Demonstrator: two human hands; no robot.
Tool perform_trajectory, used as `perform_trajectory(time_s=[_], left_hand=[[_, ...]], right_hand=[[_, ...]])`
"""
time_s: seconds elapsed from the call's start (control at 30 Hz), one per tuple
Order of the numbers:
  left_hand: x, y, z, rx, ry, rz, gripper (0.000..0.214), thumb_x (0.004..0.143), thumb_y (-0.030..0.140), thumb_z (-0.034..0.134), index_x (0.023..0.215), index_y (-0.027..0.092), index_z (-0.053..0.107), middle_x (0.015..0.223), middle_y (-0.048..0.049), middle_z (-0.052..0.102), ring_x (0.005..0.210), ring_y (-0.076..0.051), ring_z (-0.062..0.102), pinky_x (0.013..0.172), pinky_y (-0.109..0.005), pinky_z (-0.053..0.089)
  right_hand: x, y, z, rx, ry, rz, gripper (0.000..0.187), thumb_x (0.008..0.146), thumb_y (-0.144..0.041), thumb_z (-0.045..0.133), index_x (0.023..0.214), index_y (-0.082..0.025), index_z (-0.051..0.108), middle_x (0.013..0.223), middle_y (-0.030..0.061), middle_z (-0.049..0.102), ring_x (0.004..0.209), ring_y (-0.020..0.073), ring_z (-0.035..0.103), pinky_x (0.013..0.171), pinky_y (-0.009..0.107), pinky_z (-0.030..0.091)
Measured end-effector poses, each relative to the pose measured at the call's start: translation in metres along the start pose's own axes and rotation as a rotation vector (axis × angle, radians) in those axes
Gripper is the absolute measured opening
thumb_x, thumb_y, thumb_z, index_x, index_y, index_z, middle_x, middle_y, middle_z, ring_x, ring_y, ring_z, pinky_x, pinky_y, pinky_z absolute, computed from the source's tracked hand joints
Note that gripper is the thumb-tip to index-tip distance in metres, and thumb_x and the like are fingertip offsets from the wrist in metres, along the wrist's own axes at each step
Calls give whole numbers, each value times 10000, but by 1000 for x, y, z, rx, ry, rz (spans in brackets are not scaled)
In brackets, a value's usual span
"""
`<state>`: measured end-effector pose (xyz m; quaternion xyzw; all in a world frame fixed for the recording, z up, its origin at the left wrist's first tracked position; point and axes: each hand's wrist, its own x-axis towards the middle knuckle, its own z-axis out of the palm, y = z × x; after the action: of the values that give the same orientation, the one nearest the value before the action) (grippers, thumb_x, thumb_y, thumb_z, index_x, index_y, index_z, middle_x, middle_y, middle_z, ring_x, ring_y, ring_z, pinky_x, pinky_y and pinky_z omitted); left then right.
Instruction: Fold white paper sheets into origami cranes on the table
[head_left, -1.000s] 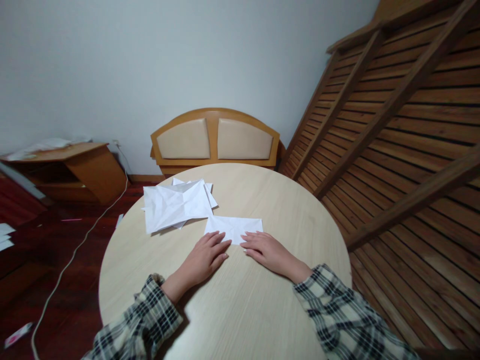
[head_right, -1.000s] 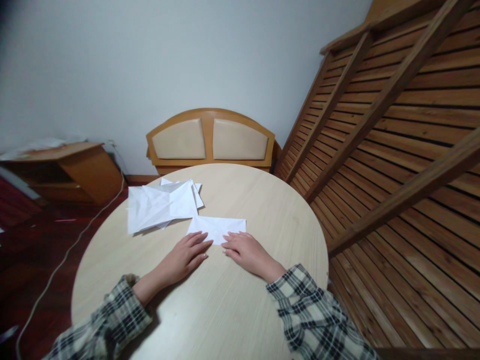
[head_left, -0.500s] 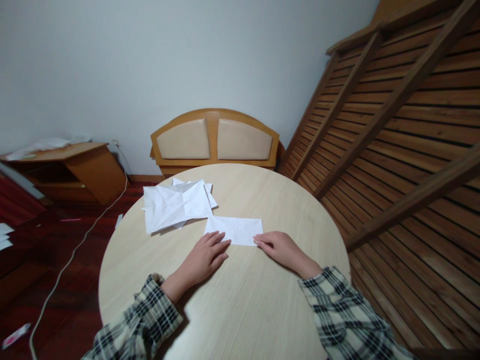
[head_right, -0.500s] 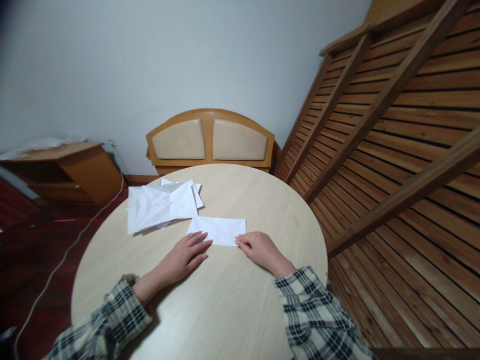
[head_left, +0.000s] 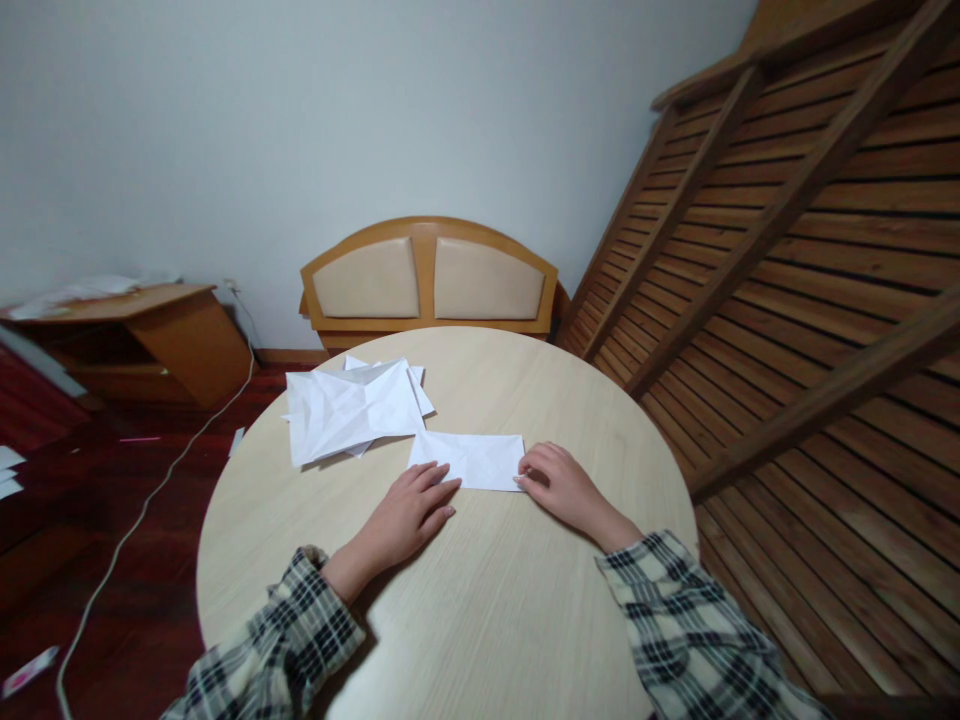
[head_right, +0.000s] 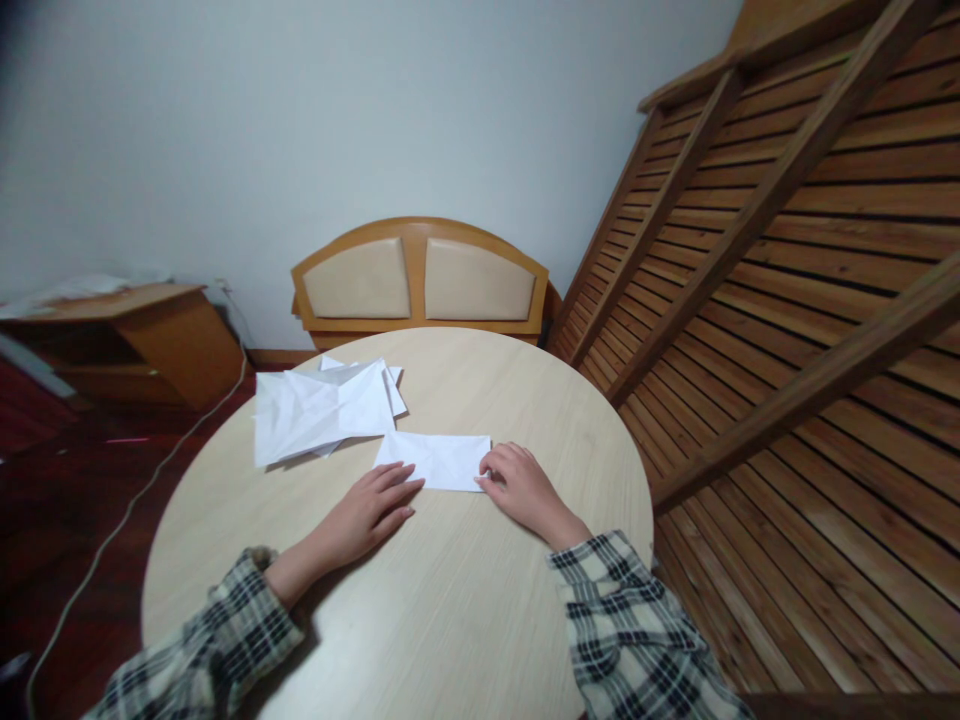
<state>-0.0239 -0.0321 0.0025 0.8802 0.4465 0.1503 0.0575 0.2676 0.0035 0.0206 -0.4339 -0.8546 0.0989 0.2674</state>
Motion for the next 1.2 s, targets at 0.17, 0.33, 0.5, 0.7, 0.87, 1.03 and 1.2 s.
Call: perform_trajectory(time_s=[0.17,0.33,0.5,0.7,0.87,1.03,1.2], left_hand=[[-1,0,1,-9,15,0,412,997,421,440,1353,257,564,1465,-76,518,1371,-272,421,1146,-491,344],[-1,0,1,3,5,-5,419,1000,421,433,1359,247,560,1471,-82,509,1378,-279,412,1149,-500,340],[-1,0,0,11,-7,-3,428,1003,422,423,1366,237,553,1474,-91,506,1374,-283,419,1141,-507,352],[-1,-2,1,12,3,-3,430,1001,437,424,1365,245,548,1479,-84,502,1377,-283,418,1138,-512,355],[-1,-1,2,6,11,-4,421,999,422,435,1364,248,553,1477,-87,503,1376,-287,418,1139,-514,353],[-2,-2,2,-3,24,10,412,998,419,435,1355,255,559,1469,-81,511,1370,-279,423,1133,-507,360],[-1,-1,1,7,4,-1,422,1000,433,425,1355,248,560,1473,-84,507,1376,-281,416,1138,-505,352]], right_hand=[[-3,1,3,94,-22,-57,287,798,-173,700,1071,-226,629,1160,73,624,1136,243,539,998,419,416],[-5,4,5,87,-94,-51,417,813,-171,667,1219,-252,609,1247,73,627,1211,248,522,1041,444,402],[-5,11,8,48,-87,-5,450,838,-206,658,1282,-244,603,1309,88,627,1232,256,540,1048,466,399],[-6,13,11,-7,-64,4,313,860,-213,662,1172,-231,672,1184,80,700,1128,253,611,985,455,426],[-5,11,10,-25,-55,-17,235,853,-209,694,1087,-228,701,1103,63,730,1074,244,634,960,435,428],[-4,9,9,-63,-60,-62,178,846,-199,707,1021,-229,712,1086,55,741,1056,245,640,955,433,417],[-4,7,9,-81,-82,-81,129,866,-189,677,977,-233,725,1055,51,758,1031,239,665,943,433,419]])
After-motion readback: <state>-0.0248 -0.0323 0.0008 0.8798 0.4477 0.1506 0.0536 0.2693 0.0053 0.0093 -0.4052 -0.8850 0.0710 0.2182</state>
